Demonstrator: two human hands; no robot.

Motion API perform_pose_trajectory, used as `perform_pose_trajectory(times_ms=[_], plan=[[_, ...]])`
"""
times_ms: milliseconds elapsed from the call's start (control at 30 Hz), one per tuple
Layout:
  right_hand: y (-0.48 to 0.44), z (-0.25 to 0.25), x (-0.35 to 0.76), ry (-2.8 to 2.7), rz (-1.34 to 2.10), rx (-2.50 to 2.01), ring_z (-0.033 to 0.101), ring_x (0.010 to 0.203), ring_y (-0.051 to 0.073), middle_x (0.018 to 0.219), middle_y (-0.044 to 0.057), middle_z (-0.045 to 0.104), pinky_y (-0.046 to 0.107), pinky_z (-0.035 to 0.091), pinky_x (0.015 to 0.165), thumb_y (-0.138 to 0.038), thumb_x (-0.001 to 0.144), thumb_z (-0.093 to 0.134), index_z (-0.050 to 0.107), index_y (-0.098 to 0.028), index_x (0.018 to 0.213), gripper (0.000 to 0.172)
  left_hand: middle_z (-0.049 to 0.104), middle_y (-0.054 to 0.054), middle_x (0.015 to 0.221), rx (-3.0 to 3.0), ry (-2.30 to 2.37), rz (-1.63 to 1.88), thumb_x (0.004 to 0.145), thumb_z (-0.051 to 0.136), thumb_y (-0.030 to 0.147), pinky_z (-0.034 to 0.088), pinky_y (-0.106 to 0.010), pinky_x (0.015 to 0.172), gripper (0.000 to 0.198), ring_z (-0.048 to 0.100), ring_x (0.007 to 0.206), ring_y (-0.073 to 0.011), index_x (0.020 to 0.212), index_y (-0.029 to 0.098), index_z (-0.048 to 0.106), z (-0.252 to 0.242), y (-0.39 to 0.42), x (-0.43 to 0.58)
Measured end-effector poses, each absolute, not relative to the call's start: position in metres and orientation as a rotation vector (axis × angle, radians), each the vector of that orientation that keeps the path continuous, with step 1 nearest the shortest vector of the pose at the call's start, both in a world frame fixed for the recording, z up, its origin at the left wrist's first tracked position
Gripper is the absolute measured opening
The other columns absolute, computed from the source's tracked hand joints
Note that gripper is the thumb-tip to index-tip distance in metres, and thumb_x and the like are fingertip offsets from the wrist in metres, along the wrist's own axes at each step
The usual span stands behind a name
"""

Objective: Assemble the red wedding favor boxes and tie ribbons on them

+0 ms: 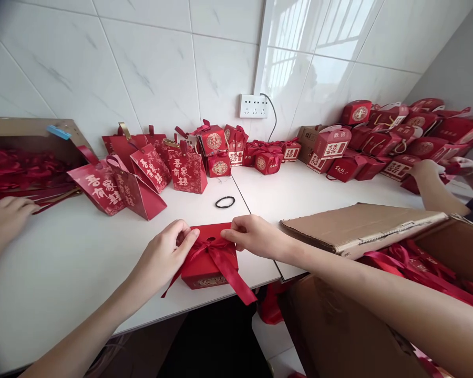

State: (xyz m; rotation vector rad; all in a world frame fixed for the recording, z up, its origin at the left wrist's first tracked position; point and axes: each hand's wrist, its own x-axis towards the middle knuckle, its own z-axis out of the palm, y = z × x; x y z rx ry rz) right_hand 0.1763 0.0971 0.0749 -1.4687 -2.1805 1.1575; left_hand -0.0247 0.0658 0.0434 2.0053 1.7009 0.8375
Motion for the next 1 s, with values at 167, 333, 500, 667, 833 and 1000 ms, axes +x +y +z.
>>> perform_pose_trajectory(times_ms=[167,333,500,667,833,1000], plan=[[0.081,0.07,0.18,-2.122,1.141,-1.445,0.049,0.059,0.01,0.062,-0.002,0.057,0.022,0.037,0.057,-0.043,0.084,0.049,0.045,-0.018,0.062,0.034,0.047,0.003,0.061,1.996,1.744,0.929,0.089,0.033,0.041,0.034,-0.025,0.049,0.031,0.045,0.049,-0.0124,0.065,0.022,0.032,0.04,0.056,-0.023],[0.074,0.066,0.182,-2.184,0.913,-1.432,0.04,0.057,0.009,0.058,-0.005,0.05,0.023,0.034,0.057,-0.042,0.085,0.047,0.042,-0.019,0.059,0.035,0.04,0.005,0.058,2.025,1.738,0.988,0.089,0.034,0.037,0.03,-0.024,0.046,0.026,0.039,0.044,-0.0113,0.067,0.023,0.028,0.038,0.05,-0.021],[0.075,0.064,0.184,-2.222,0.831,-1.396,0.035,0.054,0.008,0.056,-0.005,0.046,0.023,0.031,0.052,-0.042,0.085,0.045,0.039,-0.019,0.06,0.034,0.035,0.006,0.055,1.979,1.727,1.026,0.088,0.033,0.033,0.028,-0.023,0.044,0.024,0.037,0.042,-0.0112,0.067,0.023,0.025,0.032,0.048,-0.022],[0.088,0.059,0.188,-2.081,1.114,-1.464,0.049,0.055,0.009,0.058,-0.004,0.05,0.023,0.041,0.054,-0.046,0.082,0.05,0.042,-0.018,0.063,0.035,0.041,0.005,0.056,1.917,1.667,0.955,0.089,0.034,0.038,0.031,-0.023,0.047,0.028,0.043,0.047,-0.0119,0.066,0.022,0.03,0.035,0.053,-0.023],[0.091,0.061,0.189,-2.008,1.073,-1.488,0.06,0.075,0.013,0.077,0.002,0.061,0.027,0.052,0.072,-0.038,0.086,0.052,0.051,-0.016,0.076,0.024,0.05,0.004,0.062,1.836,1.562,0.938,0.088,0.036,0.048,0.036,-0.024,0.054,0.035,0.049,0.055,-0.0125,0.067,0.021,0.037,0.043,0.056,-0.022],[0.087,0.063,0.184,-1.731,1.377,-1.475,0.063,0.073,0.01,0.074,0.002,0.061,0.025,0.057,0.074,-0.024,0.089,0.052,0.05,-0.015,0.07,0.021,0.058,-0.001,0.084,1.746,1.479,0.911,0.082,0.047,0.053,0.042,-0.027,0.063,0.034,0.057,0.074,-0.0163,0.077,0.02,0.045,0.041,0.055,-0.021]])
